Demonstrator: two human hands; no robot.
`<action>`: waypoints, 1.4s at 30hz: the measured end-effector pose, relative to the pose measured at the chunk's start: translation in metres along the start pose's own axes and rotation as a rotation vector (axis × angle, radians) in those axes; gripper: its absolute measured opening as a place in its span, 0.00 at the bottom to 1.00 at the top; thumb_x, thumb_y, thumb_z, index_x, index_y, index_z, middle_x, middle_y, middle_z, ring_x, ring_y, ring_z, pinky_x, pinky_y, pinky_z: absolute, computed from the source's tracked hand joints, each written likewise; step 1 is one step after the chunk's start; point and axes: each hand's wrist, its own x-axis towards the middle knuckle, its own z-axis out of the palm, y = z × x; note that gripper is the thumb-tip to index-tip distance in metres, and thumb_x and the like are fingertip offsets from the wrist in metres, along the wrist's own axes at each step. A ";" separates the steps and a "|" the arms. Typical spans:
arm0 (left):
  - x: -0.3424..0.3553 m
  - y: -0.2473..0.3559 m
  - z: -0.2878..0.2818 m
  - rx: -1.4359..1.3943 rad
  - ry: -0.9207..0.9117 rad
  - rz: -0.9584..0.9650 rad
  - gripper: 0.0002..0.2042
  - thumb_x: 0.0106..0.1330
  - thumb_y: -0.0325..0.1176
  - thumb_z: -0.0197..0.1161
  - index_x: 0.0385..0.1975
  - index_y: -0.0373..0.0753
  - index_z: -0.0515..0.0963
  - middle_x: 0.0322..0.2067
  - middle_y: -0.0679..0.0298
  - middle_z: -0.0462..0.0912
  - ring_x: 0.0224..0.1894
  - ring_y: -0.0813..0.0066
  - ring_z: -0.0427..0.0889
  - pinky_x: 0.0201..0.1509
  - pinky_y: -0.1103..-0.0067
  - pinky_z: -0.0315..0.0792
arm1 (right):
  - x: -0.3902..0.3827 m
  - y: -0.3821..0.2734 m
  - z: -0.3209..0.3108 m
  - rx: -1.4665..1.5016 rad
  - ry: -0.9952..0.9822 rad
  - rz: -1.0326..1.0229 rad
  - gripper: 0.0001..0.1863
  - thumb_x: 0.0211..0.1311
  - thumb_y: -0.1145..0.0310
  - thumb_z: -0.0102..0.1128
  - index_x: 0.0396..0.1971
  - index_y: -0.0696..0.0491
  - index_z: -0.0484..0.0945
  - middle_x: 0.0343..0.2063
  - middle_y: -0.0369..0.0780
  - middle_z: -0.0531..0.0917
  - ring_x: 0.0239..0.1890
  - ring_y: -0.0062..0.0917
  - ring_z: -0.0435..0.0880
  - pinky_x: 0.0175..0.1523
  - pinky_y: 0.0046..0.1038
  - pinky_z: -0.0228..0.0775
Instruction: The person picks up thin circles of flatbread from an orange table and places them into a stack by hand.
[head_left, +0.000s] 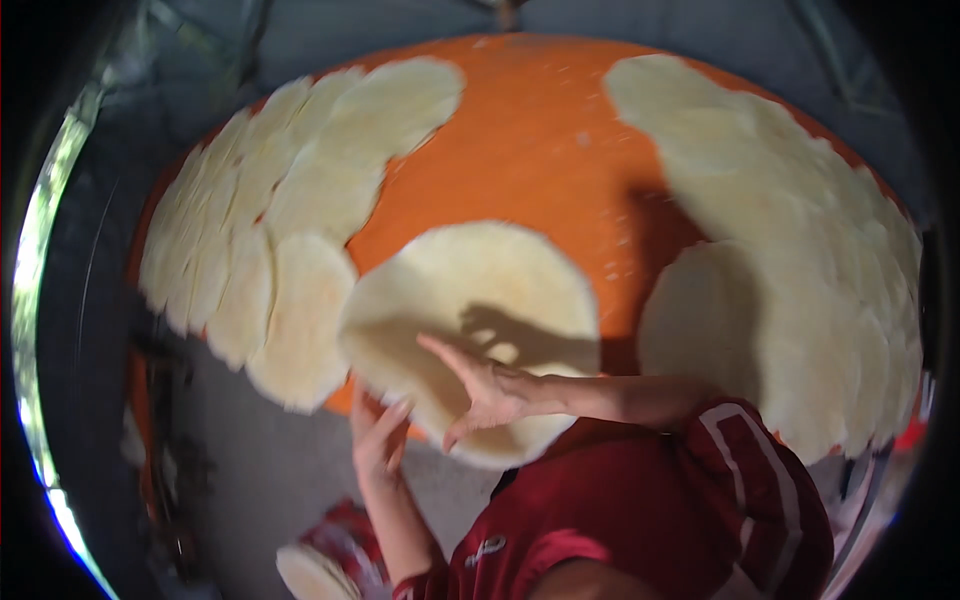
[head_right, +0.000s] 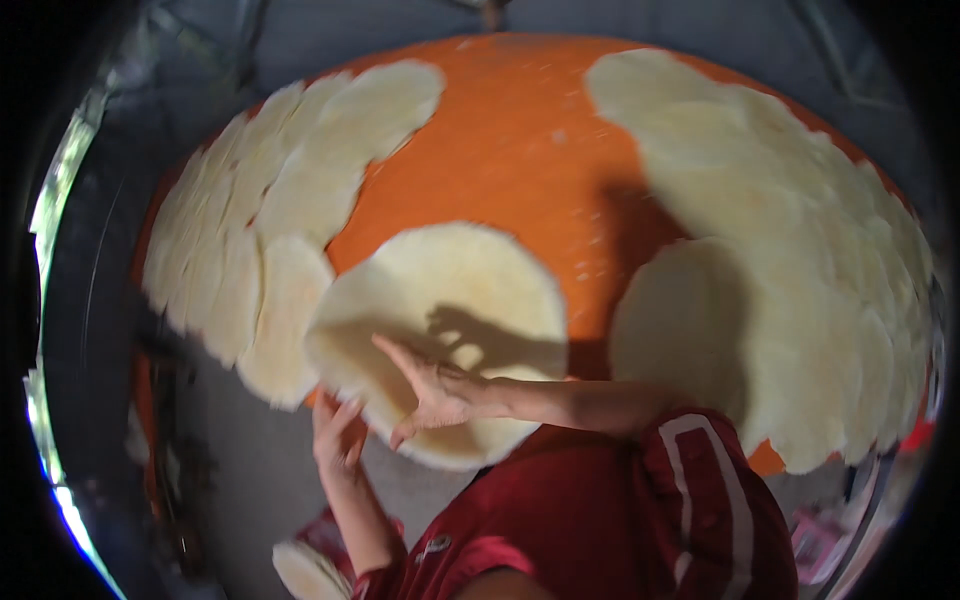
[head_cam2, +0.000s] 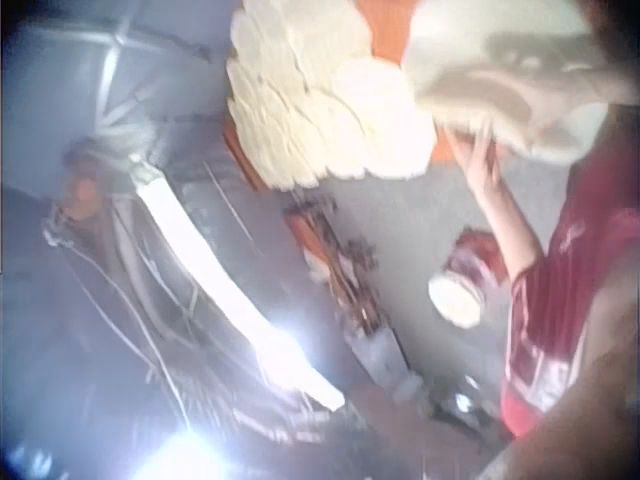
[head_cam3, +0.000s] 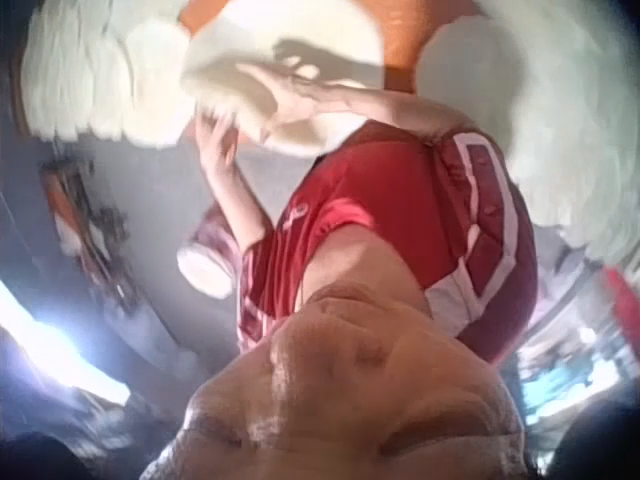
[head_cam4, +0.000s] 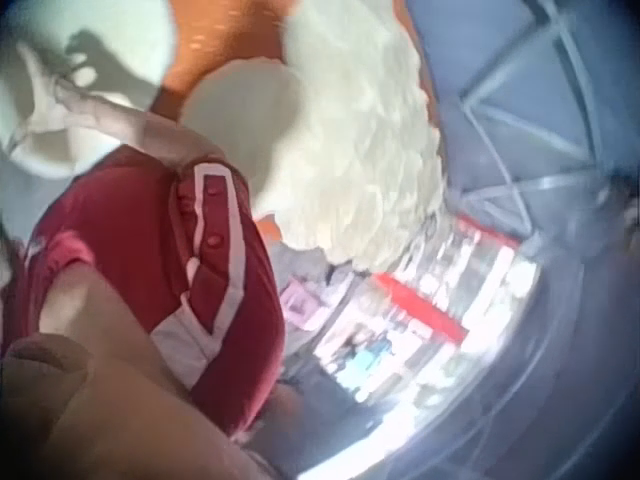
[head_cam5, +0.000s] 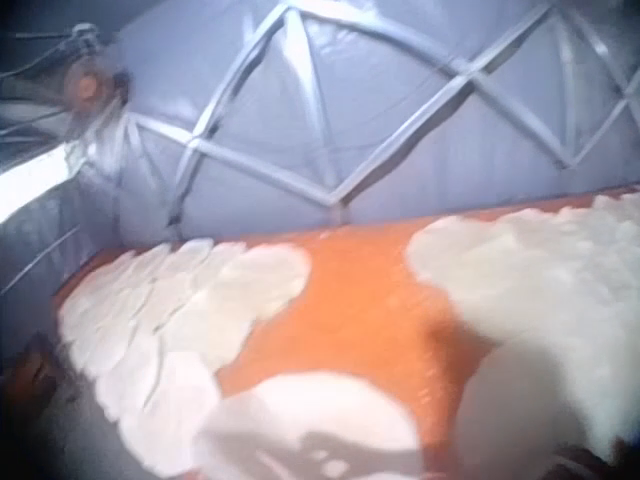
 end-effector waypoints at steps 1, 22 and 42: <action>0.000 0.003 0.010 0.003 0.007 -0.002 0.33 0.46 0.18 0.58 0.55 0.35 0.54 0.52 0.57 0.62 0.54 0.64 0.63 0.55 0.70 0.61 | 0.002 -0.011 0.006 0.086 0.030 0.061 0.62 0.26 0.51 0.72 0.58 0.61 0.41 0.57 0.54 0.50 0.60 0.41 0.51 0.62 0.32 0.46; -0.019 -0.004 -0.003 -0.113 0.073 0.078 0.32 0.43 0.20 0.59 0.53 0.36 0.57 0.48 0.57 0.68 0.51 0.66 0.67 0.54 0.72 0.63 | 0.001 0.005 0.014 0.539 0.155 0.343 0.42 0.38 0.71 0.69 0.54 0.60 0.55 0.52 0.45 0.64 0.54 0.29 0.63 0.56 0.28 0.58; -0.027 -0.030 -0.006 0.240 0.234 0.186 0.26 0.49 0.17 0.55 0.51 0.32 0.59 0.46 0.58 0.68 0.47 0.71 0.69 0.49 0.77 0.65 | -0.001 0.009 0.075 -0.272 0.094 0.233 0.26 0.50 0.76 0.45 0.54 0.55 0.58 0.29 0.48 0.76 0.27 0.37 0.76 0.31 0.33 0.68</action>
